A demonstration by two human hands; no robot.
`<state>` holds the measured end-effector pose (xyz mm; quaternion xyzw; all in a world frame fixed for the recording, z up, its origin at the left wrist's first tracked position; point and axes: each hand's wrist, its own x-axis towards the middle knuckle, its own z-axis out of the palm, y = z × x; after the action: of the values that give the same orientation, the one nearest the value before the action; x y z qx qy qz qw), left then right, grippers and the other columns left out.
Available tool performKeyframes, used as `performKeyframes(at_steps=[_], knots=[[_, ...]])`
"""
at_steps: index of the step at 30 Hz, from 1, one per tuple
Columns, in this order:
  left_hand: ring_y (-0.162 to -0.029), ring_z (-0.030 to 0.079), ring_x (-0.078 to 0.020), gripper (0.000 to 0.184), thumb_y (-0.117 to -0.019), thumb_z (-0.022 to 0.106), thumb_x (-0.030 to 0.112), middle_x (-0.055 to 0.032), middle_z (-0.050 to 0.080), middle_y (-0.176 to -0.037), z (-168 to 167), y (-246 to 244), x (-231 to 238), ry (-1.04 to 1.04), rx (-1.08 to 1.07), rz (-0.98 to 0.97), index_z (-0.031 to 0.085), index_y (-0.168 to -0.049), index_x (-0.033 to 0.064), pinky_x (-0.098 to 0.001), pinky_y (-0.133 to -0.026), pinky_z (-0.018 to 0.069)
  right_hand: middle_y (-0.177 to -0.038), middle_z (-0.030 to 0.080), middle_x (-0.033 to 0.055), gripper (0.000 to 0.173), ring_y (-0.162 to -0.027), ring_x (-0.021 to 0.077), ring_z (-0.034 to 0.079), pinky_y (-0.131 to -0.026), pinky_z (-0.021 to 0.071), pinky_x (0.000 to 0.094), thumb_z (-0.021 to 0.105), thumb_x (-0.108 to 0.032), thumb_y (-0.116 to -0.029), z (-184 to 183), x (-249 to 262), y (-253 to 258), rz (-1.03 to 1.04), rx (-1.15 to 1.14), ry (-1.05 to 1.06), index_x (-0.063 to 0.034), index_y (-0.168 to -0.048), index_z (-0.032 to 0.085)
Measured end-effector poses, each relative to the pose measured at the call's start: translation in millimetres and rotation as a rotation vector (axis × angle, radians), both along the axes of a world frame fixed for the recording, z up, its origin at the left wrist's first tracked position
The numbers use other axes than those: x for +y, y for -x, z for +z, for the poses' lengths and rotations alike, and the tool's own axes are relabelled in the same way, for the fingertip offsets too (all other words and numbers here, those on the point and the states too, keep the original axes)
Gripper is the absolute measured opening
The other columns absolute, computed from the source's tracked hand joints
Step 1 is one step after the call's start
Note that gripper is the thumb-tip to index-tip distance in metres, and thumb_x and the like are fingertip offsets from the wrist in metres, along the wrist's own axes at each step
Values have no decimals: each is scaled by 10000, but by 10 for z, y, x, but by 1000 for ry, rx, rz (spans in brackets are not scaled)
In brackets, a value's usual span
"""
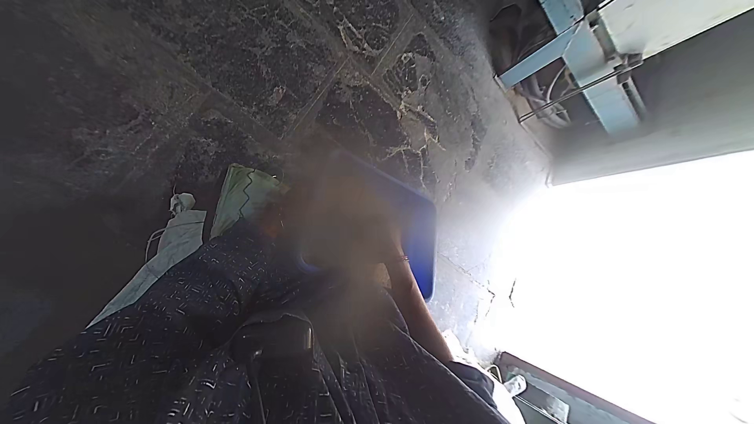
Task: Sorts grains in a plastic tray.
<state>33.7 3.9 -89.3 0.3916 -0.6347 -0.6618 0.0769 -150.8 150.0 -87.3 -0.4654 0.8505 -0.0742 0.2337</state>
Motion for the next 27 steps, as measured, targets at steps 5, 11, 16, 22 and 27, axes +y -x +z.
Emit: performKeyframes(at_steps=[5,11,16,22,27], knots=[[-971,705,-251,551,-785,821,168,-173,707,-1117,-1100,-48,-194,95,38,-45,639,-1284,21,-455,-858,583,-968,713,212,257,-933,378,690,-852,526,582,658,-222,-999,13,0,-7,-11,-11,14,26,-993,724],[-1063,625,-301,513,-863,746,-45,-233,644,-1203,-369,136,-196,-64,-284,-75,575,-1347,-46,-478,-971,479,-966,708,216,260,-938,388,686,-846,515,589,655,-222,-1002,3,-5,-2,-4,-13,8,28,-991,726],[-960,699,-255,526,-785,816,142,-173,708,-1093,-1035,-2,-199,107,-10,-53,650,-1269,22,-462,-858,569,-985,717,213,274,-965,386,691,-878,523,587,661,-249,-1006,13,-19,6,10,-7,-30,17,-1006,728],[-966,640,-274,426,-858,743,-60,-247,657,-1109,-169,-23,-31,75,66,-34,605,-1259,-104,-427,-904,507,-935,699,222,298,-912,394,679,-836,511,595,655,-243,-1011,62,-22,-22,10,-23,10,44,-961,719],[-1008,630,-300,442,-879,716,-52,-268,638,-1153,-53,3,-19,27,-16,-23,579,-1295,-104,-469,-936,493,-944,706,228,294,-935,399,687,-851,514,601,658,-246,-1007,40,-21,-7,24,-8,-12,39,-974,722]])
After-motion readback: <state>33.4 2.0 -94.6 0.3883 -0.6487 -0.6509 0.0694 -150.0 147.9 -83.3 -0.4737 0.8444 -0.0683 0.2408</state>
